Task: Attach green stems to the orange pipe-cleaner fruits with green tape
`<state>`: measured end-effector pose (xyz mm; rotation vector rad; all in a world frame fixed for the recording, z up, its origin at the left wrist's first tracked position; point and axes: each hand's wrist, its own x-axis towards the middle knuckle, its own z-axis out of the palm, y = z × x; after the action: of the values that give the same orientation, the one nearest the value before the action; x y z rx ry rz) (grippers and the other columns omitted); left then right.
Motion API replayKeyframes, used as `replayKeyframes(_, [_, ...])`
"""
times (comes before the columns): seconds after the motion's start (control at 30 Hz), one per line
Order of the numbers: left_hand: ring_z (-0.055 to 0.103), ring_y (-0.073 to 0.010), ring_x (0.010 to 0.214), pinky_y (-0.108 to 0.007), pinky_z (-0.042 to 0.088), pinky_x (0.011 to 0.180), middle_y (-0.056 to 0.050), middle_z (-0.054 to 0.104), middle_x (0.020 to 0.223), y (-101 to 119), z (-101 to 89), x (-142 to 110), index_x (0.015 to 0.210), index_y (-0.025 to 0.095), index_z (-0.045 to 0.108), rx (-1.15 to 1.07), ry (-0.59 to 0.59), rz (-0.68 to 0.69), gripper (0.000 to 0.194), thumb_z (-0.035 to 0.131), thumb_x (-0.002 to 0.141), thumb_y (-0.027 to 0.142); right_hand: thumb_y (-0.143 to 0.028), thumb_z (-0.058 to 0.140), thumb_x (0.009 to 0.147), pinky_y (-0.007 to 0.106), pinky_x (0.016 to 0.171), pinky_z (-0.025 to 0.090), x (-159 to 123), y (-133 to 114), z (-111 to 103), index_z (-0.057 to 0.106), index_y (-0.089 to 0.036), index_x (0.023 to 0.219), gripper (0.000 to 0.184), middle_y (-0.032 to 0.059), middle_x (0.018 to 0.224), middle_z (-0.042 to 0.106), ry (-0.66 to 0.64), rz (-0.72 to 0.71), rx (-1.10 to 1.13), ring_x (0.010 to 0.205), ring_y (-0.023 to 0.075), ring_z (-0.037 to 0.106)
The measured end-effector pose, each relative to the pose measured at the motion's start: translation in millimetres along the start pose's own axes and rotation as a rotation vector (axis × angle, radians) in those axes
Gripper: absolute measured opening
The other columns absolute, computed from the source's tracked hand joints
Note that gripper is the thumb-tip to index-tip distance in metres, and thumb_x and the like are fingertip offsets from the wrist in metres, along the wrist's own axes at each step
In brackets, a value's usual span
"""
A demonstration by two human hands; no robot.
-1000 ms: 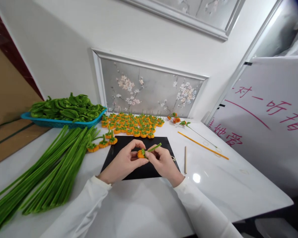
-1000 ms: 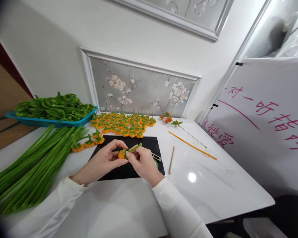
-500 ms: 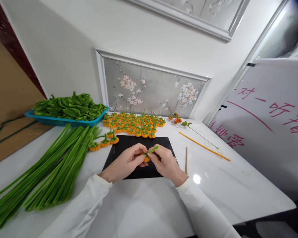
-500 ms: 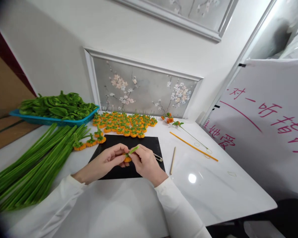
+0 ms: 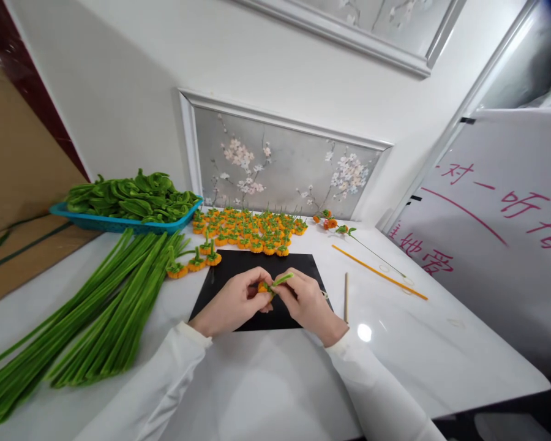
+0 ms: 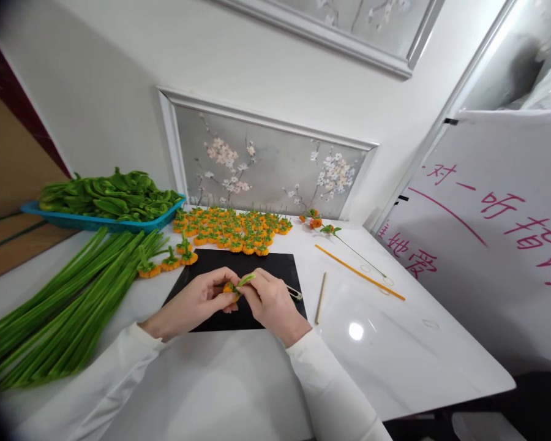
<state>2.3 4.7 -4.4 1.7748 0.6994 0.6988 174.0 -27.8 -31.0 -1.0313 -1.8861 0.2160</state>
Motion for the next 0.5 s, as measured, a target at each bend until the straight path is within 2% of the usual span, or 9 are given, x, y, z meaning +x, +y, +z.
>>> replayKeyframes(0.2, [0.049, -0.0102, 0.051, -0.022, 0.038, 0.048, 0.003, 0.054, 0.060, 9.3, -1.6, -0.4, 0.080, 0.017, 0.052, 0.022, -0.009, -0.071, 0.006, 0.048, 0.076, 0.016, -0.018, 0.050, 0.088, 0.026, 0.064, 0.046, -1.9, -1.3, 2.2, 0.061, -0.020, 0.085, 0.011, 0.0042, 0.082, 0.061, 0.018, 0.019, -0.009, 0.069, 0.0147, 0.057])
replayKeyframes(0.37, [0.042, -0.0080, 0.043, -0.019, 0.027, 0.041, 0.004, 0.053, 0.054, 5.7, -3.6, -1.1, 0.084, 0.017, 0.050, -0.075, -0.024, -0.128, 0.011, 0.046, 0.073, 0.014, -0.017, 0.053, 0.086, 0.025, 0.060, 0.045, 1.0, -4.9, 1.4, 0.064, -0.019, 0.083, 0.012, 0.0020, 0.073, 0.059, 0.021, 0.013, 0.148, 0.064, 0.0128, 0.055])
replayKeyframes(0.43, [0.046, -0.0090, 0.045, -0.019, 0.028, 0.041, 0.004, 0.054, 0.059, 5.6, -4.3, -1.7, 0.091, 0.019, 0.046, -0.161, -0.037, -0.142, 0.017, 0.044, 0.075, 0.015, -0.019, 0.055, 0.085, 0.024, 0.059, 0.044, 1.4, -4.9, 2.0, 0.064, -0.018, 0.079, 0.011, 0.0015, 0.071, 0.058, 0.030, 0.051, 0.206, 0.063, 0.0124, 0.055])
replayKeyframes(0.5, [0.054, -0.0109, 0.053, -0.020, 0.037, 0.045, 0.003, 0.057, 0.070, 7.0, -3.9, -2.5, 0.097, 0.021, 0.042, -0.174, -0.037, -0.114, 0.018, 0.046, 0.079, 0.021, -0.020, 0.057, 0.084, 0.024, 0.057, 0.042, 1.0, -4.0, 3.4, 0.064, -0.018, 0.077, 0.010, 0.0010, 0.070, 0.058, 0.042, 0.106, 0.234, 0.060, 0.0116, 0.053])
